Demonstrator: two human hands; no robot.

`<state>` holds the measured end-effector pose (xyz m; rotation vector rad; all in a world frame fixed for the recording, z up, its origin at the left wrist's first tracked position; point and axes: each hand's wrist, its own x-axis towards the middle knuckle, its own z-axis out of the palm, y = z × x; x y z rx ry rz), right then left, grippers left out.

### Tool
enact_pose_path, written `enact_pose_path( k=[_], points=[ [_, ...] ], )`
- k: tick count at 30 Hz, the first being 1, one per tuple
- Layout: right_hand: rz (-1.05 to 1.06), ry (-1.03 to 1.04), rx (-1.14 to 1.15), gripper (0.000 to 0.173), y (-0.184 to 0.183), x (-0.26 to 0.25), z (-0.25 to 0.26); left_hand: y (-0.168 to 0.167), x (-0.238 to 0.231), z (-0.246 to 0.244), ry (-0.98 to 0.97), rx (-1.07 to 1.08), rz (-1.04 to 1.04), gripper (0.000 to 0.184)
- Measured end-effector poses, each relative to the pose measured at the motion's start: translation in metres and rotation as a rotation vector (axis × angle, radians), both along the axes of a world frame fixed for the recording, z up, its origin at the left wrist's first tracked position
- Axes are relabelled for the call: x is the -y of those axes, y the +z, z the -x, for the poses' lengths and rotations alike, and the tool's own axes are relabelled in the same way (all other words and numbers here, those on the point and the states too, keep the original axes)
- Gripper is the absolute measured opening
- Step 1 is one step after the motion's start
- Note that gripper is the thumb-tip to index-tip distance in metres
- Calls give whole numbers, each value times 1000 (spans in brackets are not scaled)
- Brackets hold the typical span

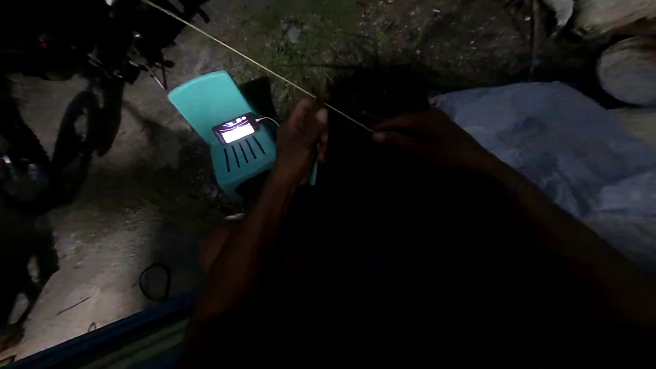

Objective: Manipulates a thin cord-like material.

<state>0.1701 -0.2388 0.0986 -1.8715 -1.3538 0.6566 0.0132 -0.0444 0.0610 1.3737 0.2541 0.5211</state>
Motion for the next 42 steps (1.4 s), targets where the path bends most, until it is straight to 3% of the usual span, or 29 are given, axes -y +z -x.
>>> enact_pose_path(
  k=[4, 9, 21, 30, 37, 40, 42],
  points=[
    [-76, 22, 59, 26, -1, -14, 3, 0, 4, -2, 9, -48, -42, 25],
    [-12, -13, 71, 26, 7, -10, 5, 0, -5, 0, 19, 15, 2, 24],
    [118, -37, -108, 29, 19, -6, 2, 0, -6, -5, -5, 3, 62, 22],
    [97, 4, -247, 30, 13, -5, -2, 5, 0, -3, -40, 29, 45, 21],
    [76, 41, -138, 32, 15, -5, 0, 4, 0, -3, -30, 2, 4, 28],
    [46, 42, -59, 32, 17, -3, 1, 3, -6, -2, -45, 29, -10, 17],
    [36, 39, -39, 31, 17, -3, 2, 3, -3, -2, -41, 29, -1, 19]
  ],
)
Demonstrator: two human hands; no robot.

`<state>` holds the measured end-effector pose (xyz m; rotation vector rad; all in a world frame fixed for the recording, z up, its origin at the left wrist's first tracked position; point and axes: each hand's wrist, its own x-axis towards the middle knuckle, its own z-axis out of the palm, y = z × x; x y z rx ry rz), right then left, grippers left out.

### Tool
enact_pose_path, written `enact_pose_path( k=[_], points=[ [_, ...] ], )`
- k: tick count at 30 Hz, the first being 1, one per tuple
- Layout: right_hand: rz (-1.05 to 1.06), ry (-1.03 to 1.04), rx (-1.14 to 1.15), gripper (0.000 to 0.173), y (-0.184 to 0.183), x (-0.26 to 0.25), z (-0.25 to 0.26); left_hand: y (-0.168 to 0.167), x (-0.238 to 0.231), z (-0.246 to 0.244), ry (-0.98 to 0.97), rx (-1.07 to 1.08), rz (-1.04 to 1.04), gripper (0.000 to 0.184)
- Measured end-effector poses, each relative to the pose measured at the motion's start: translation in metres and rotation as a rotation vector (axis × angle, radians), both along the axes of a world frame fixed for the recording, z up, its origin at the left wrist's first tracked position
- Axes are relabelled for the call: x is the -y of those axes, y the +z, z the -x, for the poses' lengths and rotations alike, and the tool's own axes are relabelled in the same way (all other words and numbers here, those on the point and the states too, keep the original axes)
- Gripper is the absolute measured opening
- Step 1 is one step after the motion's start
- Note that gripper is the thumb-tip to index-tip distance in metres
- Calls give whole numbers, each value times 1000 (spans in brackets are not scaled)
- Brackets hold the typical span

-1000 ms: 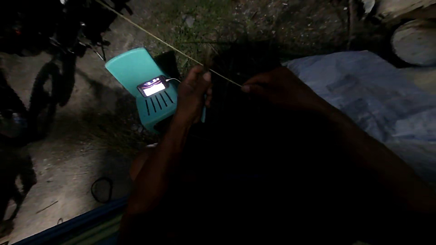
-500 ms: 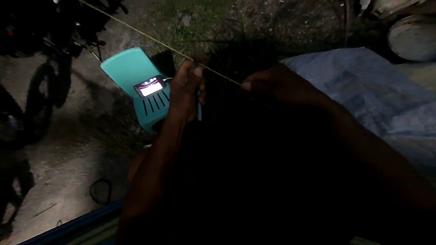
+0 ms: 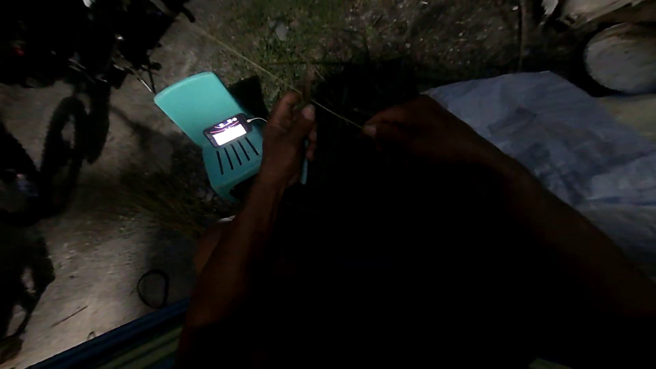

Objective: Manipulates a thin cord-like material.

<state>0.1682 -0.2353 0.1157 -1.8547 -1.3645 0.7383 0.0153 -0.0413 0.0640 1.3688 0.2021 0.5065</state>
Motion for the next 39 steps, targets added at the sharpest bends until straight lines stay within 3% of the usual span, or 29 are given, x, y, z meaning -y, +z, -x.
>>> enact_pose_path(
  k=[2, 10, 19, 23, 27, 31, 36, 39],
  points=[
    [-9, -12, -24, 30, -2, 0, -1, 0, 2, 1, 2, -23, -23, 26],
    [-2, -20, 74, 30, -2, 0, -3, 4, 0, -1, 42, -84, -71, 23],
    [-6, -17, 154, 29, -5, 7, -10, 9, -25, 1, 116, -11, 29, 26],
    [-8, 20, 114, 30, -5, 6, -12, 5, -12, 0, 40, 8, 18, 31],
    [31, 26, 72, 30, -3, 8, -11, 6, -17, 0, 86, 12, 25, 23],
    [26, 35, 49, 30, -3, 7, -10, 6, -3, -1, 28, -23, 0, 29],
    [-9, 54, 81, 30, -5, 9, -9, 7, -12, 2, 69, 24, 24, 18],
    [-42, 62, 95, 30, -5, 8, -9, 6, 4, 1, 30, -45, 52, 21]
  ],
)
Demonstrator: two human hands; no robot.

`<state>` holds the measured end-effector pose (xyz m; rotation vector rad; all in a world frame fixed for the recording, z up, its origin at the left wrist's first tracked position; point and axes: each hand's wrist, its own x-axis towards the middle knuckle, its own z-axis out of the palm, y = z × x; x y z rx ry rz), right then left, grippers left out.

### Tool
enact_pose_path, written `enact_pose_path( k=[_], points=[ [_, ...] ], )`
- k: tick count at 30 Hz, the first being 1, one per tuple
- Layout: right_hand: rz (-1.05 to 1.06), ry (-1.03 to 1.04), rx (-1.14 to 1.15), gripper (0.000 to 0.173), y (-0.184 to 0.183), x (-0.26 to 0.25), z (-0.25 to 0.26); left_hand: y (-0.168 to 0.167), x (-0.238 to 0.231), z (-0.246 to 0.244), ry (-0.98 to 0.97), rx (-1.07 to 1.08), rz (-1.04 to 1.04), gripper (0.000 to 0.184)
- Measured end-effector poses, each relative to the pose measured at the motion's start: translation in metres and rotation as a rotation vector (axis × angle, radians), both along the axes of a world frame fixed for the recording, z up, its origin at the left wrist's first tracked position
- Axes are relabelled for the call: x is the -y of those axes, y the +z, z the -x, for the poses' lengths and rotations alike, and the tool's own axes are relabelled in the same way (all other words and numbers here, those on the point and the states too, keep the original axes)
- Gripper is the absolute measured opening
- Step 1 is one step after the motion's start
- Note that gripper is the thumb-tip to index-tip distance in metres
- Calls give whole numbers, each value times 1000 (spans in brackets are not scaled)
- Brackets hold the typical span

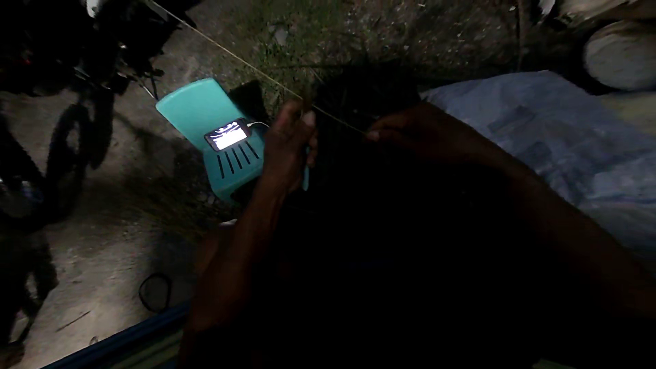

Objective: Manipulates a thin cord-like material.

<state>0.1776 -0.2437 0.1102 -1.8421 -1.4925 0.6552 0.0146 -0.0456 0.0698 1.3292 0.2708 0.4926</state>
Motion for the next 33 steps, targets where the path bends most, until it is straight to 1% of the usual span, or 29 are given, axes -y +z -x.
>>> enact_pose_path(
  k=[2, 4, 6, 8, 10, 12, 15, 19, 22, 28, 33],
  points=[
    [-24, 11, 59, 29, -1, 2, 0, -2, -6, 0, 5, 0, 1, 23],
    [-34, 0, 111, 28, -1, 3, 1, 0, -18, 2, 35, 51, -2, 21],
    [-52, -12, 145, 26, 0, 2, 1, 2, -15, 3, 30, 60, -11, 23],
    [-57, -35, 149, 25, 0, 2, 2, 0, -7, 2, -9, 32, 1, 24],
    [-69, -48, 147, 25, -2, 3, 0, -1, -9, 1, -8, 15, 13, 22],
    [-88, -42, 145, 25, -4, 4, 0, 2, -16, 2, 20, 46, 20, 19],
    [-85, -28, 148, 26, -5, 4, -2, 4, -18, 3, 20, 77, 12, 20],
    [-82, -9, 126, 26, -3, 7, -3, 9, -33, 6, 78, 90, -37, 18],
    [-107, 18, 146, 26, -2, 8, -5, 11, -41, 9, 96, 124, -57, 21],
    [-68, 3, 167, 28, 7, 17, -6, 21, -56, 17, 169, 164, -102, 17],
    [-139, 44, 190, 30, 4, 26, -15, 27, -69, 23, 241, 195, -47, 18]
  ],
)
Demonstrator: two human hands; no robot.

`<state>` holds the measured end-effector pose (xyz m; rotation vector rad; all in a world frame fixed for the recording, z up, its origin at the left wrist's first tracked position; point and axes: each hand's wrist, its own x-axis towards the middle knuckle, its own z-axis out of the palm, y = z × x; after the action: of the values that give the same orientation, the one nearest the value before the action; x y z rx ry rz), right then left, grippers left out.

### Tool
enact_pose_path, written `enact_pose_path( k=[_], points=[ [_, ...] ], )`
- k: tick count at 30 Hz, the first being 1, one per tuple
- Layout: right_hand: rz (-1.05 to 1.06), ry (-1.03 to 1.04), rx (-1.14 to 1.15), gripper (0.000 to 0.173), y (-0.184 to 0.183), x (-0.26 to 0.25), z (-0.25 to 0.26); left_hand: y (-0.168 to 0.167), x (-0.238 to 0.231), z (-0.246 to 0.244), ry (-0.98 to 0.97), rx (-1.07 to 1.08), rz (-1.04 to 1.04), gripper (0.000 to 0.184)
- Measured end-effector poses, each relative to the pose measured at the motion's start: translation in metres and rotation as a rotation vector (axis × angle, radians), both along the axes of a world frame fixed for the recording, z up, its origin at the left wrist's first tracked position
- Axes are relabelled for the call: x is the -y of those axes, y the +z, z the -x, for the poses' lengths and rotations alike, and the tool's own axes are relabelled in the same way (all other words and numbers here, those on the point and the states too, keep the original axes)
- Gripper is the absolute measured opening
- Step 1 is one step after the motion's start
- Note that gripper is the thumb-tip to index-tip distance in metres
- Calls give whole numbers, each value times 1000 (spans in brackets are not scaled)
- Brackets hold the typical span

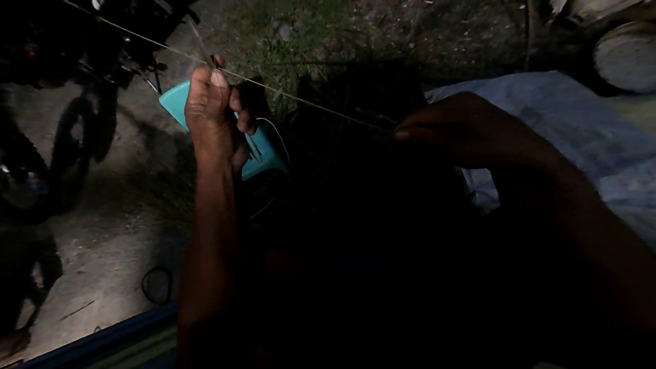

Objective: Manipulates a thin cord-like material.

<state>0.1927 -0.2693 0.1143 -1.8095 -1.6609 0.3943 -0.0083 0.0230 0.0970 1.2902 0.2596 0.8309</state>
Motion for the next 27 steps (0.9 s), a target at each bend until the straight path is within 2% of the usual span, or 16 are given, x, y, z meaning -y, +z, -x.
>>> enact_pose_path(
  k=[5, 9, 11, 14, 15, 17, 19, 21, 23, 27],
  points=[
    [99, -27, -52, 26, 10, 11, -9, 8, -15, 11, 99, -23, -13, 22],
    [207, -47, -83, 25, 13, 25, -25, 7, -44, 29, 272, 8, 13, 22],
    [283, -121, -85, 24, 14, 30, -32, 7, -56, 36, 423, 48, 82, 25],
    [255, -327, -190, 22, 9, 24, -29, 7, -49, 31, 586, 72, 214, 42],
    [223, -383, -223, 22, 7, 19, -24, 4, -35, 23, 564, 42, 214, 41],
    [130, -420, -231, 22, -1, 6, -15, -12, 1, 3, 403, -48, 127, 34],
    [88, -392, -193, 22, -4, -6, -5, -29, 45, -12, 113, -209, -97, 27],
    [104, -330, -171, 24, -3, -13, 7, -34, 80, -23, -110, -344, -254, 31],
    [84, -254, -143, 23, -11, -16, 15, -33, 96, -28, -238, -359, -229, 38],
    [90, -195, -99, 25, -12, -13, 22, -30, 83, -29, -239, -304, -79, 21]
  ],
)
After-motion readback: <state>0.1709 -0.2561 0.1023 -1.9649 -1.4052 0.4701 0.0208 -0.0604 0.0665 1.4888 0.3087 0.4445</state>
